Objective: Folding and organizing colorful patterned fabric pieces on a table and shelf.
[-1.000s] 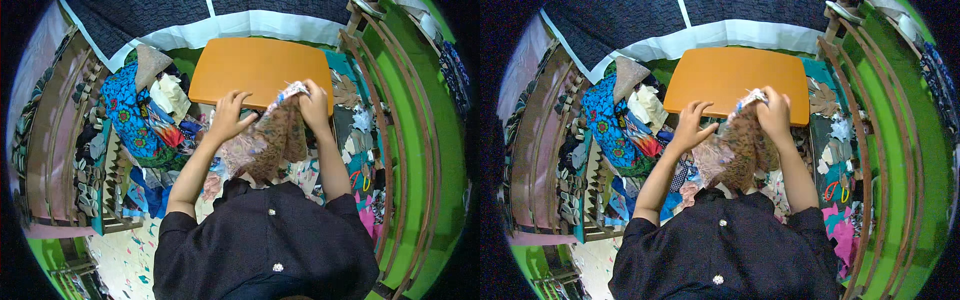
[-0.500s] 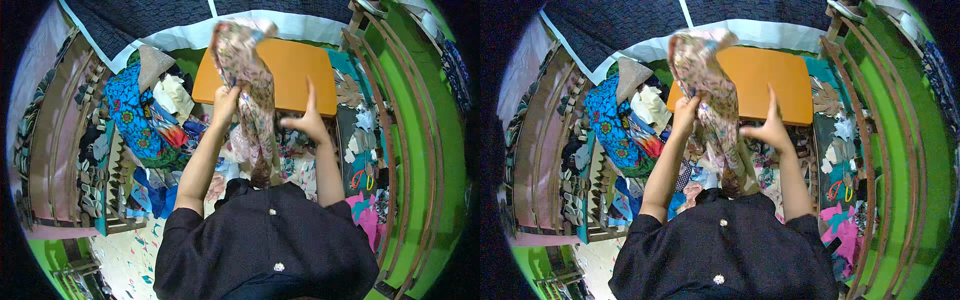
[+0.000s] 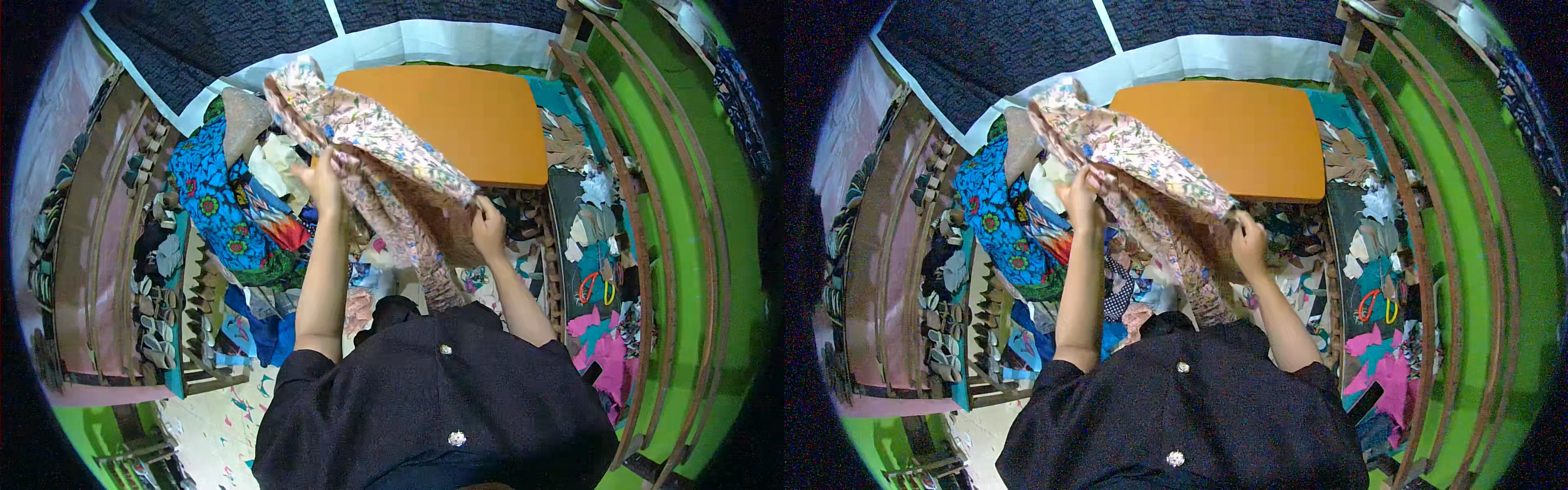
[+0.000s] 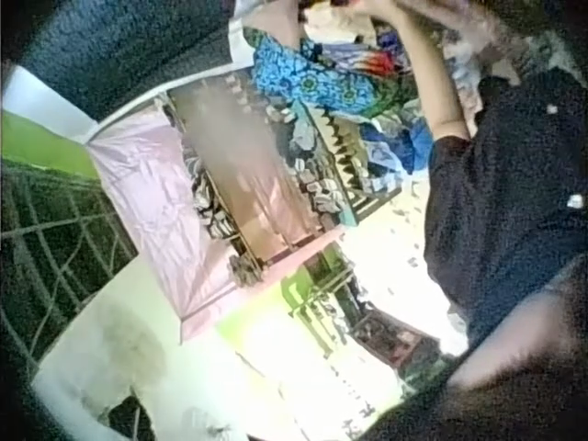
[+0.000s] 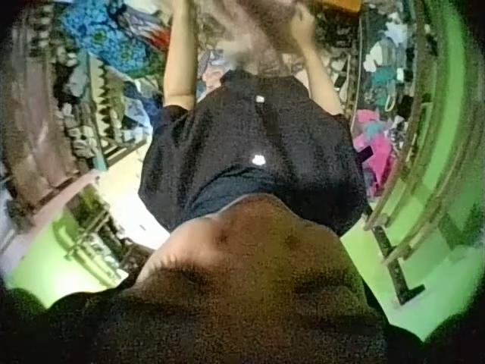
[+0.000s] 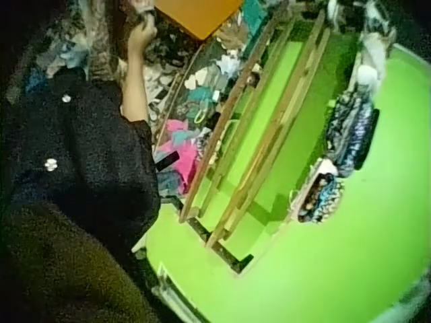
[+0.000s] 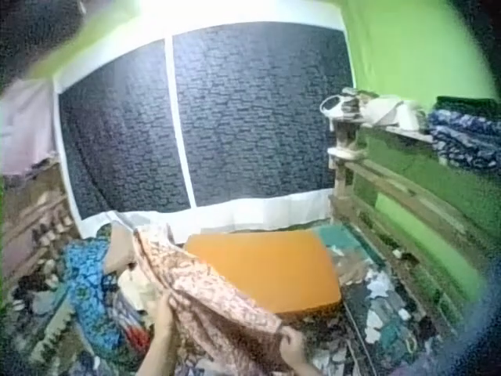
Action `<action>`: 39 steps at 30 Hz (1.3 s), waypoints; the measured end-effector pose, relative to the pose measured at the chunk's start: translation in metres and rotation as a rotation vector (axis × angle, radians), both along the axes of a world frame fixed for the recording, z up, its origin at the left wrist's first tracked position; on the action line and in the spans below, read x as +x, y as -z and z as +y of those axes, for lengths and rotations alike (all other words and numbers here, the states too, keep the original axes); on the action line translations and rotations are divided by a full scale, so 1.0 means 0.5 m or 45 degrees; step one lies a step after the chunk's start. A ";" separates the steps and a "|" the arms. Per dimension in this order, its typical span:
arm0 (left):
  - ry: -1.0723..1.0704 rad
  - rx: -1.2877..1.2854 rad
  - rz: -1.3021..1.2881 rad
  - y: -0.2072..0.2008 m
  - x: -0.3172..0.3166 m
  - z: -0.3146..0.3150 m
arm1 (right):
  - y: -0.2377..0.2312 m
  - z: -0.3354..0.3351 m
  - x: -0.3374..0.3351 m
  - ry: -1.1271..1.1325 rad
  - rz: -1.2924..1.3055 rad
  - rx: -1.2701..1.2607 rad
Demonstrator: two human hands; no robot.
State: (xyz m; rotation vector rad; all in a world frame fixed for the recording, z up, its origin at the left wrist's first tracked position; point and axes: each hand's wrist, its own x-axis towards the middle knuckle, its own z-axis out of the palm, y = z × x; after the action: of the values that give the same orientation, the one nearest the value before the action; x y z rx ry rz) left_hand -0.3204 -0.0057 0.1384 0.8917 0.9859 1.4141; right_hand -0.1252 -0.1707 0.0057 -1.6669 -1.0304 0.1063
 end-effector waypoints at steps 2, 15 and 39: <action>-0.520 0.691 0.298 0.024 0.005 -0.016 | -0.061 0.006 0.006 -0.176 -0.051 -0.073; 1.052 0.712 0.891 0.000 0.036 -0.023 | -0.215 -0.080 0.081 -0.506 -0.407 -0.895; 0.165 0.459 0.805 -0.017 -0.289 0.078 | 0.087 0.095 -0.001 -0.790 0.191 -0.282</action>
State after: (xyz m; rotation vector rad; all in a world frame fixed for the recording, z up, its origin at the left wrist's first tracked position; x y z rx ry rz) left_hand -0.4651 0.0334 0.1469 1.7078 1.1183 1.2366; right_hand -0.1255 -0.1235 -0.0378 -1.4488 -1.4254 0.7639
